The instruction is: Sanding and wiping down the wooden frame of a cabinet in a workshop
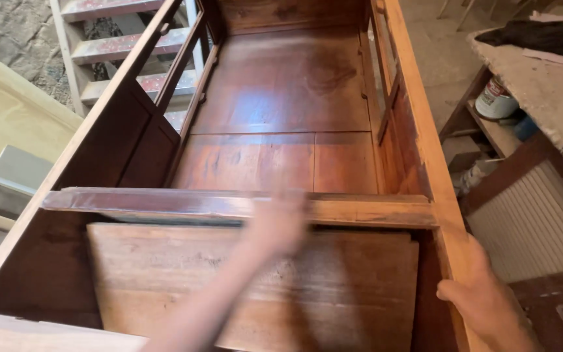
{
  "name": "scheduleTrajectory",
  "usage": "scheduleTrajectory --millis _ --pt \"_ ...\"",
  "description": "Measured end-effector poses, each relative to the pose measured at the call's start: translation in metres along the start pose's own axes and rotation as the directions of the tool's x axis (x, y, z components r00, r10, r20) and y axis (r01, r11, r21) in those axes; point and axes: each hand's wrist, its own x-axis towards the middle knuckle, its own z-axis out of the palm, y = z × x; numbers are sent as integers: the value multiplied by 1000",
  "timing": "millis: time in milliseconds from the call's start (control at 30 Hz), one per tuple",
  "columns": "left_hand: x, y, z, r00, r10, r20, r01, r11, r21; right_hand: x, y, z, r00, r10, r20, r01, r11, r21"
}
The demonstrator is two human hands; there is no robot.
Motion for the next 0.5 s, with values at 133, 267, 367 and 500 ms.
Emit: scheduleTrajectory --millis 133,267,367,500 --pt "41 111 -17 971 -93 -220 5 929 -370 -4 8 7 1000 21 -23 -19 998 56" --pt "-10 -17 39 927 -47 -372 -8 990 -144 -13 -4 3 990 135 31 -137 988 73" --pt "-42 -74 -3 944 -327 43 330 940 -83 -8 -13 -4 989 143 36 -145 987 65" --pt "-2 30 -20 980 -104 -172 92 993 -79 -18 -19 -4 996 94 4 -94 996 9"
